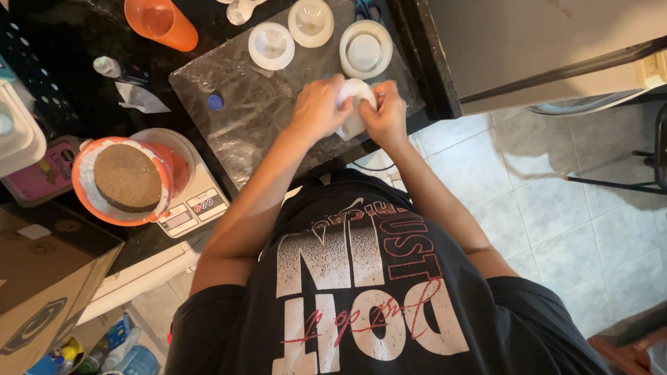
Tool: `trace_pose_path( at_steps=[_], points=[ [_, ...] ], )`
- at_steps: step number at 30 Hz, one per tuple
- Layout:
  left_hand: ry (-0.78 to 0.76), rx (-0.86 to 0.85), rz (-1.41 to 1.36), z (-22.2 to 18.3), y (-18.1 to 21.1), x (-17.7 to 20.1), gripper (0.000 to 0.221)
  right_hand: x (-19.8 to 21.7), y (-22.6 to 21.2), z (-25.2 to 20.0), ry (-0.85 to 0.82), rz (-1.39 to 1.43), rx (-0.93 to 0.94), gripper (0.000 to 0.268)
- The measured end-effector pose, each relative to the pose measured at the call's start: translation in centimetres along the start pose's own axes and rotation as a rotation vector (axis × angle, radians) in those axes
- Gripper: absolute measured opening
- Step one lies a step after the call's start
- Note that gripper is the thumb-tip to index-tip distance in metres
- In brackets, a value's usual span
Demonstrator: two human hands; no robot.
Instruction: Cleaning and wiping silicone candle molds with a cloth.
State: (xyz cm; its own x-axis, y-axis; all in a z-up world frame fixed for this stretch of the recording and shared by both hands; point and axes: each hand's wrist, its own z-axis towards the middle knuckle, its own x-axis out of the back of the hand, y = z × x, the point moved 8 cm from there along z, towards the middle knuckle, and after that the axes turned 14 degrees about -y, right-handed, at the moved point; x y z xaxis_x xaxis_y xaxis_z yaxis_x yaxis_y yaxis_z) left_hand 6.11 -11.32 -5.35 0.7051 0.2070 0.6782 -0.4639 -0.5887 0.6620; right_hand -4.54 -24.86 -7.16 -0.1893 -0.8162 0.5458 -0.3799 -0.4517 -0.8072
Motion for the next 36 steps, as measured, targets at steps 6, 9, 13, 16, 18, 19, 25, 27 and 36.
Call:
trace_pose_path(
  at_steps=[6,9,13,16,18,19,25,27,36],
  points=[
    [-0.026,0.046,-0.006,0.2,-0.7,-0.5,0.024,0.2,-0.4,-0.1,0.016,0.034,0.010,0.022],
    [-0.029,0.037,-0.033,0.0,-0.2,0.0,0.022,0.5,-0.7,0.1,0.027,0.042,0.021,0.021],
    [0.184,-0.124,-0.112,-1.1,0.8,1.1,0.039,0.6,-1.8,-0.1,0.001,0.080,0.113,0.026],
    [0.272,-0.231,-0.167,-2.1,2.7,2.5,0.032,0.6,-2.4,-0.4,-0.022,0.113,0.138,0.024],
    [0.284,-0.232,-0.163,-2.2,3.4,2.9,0.033,0.7,-2.1,0.0,-0.015,0.087,0.152,0.024],
    [0.300,-0.235,-0.159,-2.3,3.8,3.3,0.033,0.8,-2.0,0.1,-0.007,0.057,0.169,0.025],
    [0.225,-0.142,-0.250,-3.3,4.2,2.8,0.045,0.7,0.1,0.8,-0.048,0.161,0.218,0.024],
    [0.184,-0.095,-0.368,-4.6,3.5,1.7,0.041,0.2,2.5,1.3,-0.036,0.218,0.140,0.021],
    [0.413,-0.372,-0.381,-7.8,5.0,-0.8,0.038,0.1,0.9,0.4,0.013,0.277,0.117,0.009]
  ],
)
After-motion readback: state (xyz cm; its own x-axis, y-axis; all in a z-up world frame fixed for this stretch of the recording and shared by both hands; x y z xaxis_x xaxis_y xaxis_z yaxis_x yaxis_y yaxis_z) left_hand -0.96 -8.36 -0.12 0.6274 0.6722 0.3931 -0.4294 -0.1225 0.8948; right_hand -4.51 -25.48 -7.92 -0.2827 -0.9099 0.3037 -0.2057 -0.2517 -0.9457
